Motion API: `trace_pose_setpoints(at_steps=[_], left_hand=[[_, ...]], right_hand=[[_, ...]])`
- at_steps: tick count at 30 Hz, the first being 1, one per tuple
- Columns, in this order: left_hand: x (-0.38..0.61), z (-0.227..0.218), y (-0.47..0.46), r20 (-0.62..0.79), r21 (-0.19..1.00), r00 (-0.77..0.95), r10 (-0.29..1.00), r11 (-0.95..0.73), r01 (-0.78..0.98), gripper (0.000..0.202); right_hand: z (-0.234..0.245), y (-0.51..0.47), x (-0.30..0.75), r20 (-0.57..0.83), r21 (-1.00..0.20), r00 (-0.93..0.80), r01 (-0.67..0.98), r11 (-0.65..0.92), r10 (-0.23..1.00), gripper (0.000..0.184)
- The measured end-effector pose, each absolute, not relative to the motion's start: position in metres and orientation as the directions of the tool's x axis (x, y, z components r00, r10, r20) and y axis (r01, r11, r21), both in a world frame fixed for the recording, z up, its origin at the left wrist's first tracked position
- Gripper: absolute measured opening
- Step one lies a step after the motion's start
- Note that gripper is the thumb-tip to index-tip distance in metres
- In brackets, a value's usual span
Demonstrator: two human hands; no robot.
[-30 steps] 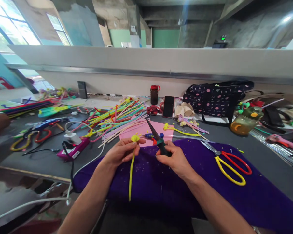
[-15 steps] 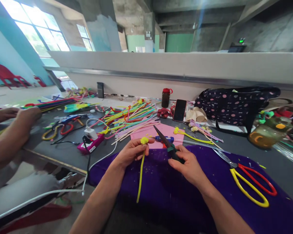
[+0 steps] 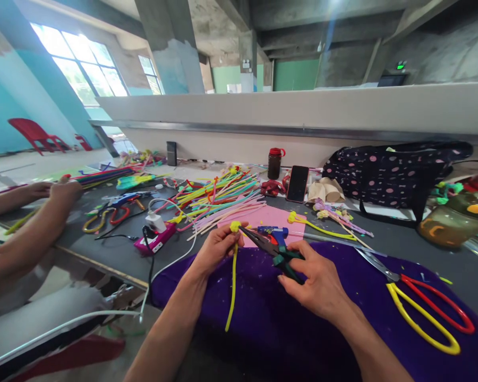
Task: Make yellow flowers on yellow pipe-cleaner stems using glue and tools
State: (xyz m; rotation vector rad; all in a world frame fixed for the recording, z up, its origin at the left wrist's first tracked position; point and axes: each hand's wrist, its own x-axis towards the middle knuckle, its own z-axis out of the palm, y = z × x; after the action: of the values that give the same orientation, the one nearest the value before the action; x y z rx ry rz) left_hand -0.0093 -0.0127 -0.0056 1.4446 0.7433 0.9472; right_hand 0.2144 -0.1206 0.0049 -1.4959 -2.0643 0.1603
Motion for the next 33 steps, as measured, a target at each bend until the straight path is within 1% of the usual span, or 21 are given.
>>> trace_pose_setpoints(at_steps=[6, 12, 15, 20, 23, 26, 29, 33], left_hand=[[-0.0106, -0.0075, -0.0113, 0.143, 0.990, 0.468, 0.872, -0.117, -0.083, 0.039], [-0.0110, -0.0086, -0.0122, 0.151, 0.989, 0.471, 0.869, -0.130, -0.076, 0.038], [-0.0114, -0.0086, -0.0129, 0.145, 0.989, 0.465, 0.874, -0.126, -0.072, 0.039], [-0.0114, -0.0078, -0.0132, 0.121, 0.992, 0.454, 0.883, -0.097, -0.076, 0.037], [-0.0115, -0.0071, -0.0132, 0.117, 0.993, 0.461, 0.880, -0.092, -0.075, 0.035], [-0.0123, -0.0068, -0.0134, 0.121, 0.992, 0.482, 0.868, -0.083, -0.099, 0.037], [-0.0130, -0.0069, -0.0142, 0.119, 0.989, 0.480, 0.869, -0.064, -0.130, 0.040], [-0.0130, -0.0062, -0.0153, 0.117, 0.991, 0.473, 0.873, -0.070, -0.117, 0.038]], right_hand=[[0.0027, -0.1192, 0.2141, 0.366, -0.368, -0.203, 0.865, 0.341, 0.908, 0.018], [0.0040, -0.1218, 0.2137, 0.338, -0.376, -0.181, 0.874, 0.309, 0.924, 0.018], [0.0050, -0.1225, 0.2142, 0.298, -0.431, -0.182, 0.850, 0.302, 0.937, 0.014], [0.0076, -0.1193, 0.2168, 0.233, -0.575, -0.227, 0.752, 0.322, 0.946, 0.015], [0.0082, -0.1173, 0.2180, 0.227, -0.645, -0.275, 0.676, 0.356, 0.934, 0.015], [0.0081, -0.1168, 0.2191, 0.240, -0.682, -0.296, 0.626, 0.378, 0.924, 0.018], [0.0081, -0.1176, 0.2203, 0.244, -0.679, -0.270, 0.638, 0.363, 0.932, 0.021], [0.0093, -0.1202, 0.2191, 0.241, -0.605, -0.244, 0.719, 0.342, 0.939, 0.019]])
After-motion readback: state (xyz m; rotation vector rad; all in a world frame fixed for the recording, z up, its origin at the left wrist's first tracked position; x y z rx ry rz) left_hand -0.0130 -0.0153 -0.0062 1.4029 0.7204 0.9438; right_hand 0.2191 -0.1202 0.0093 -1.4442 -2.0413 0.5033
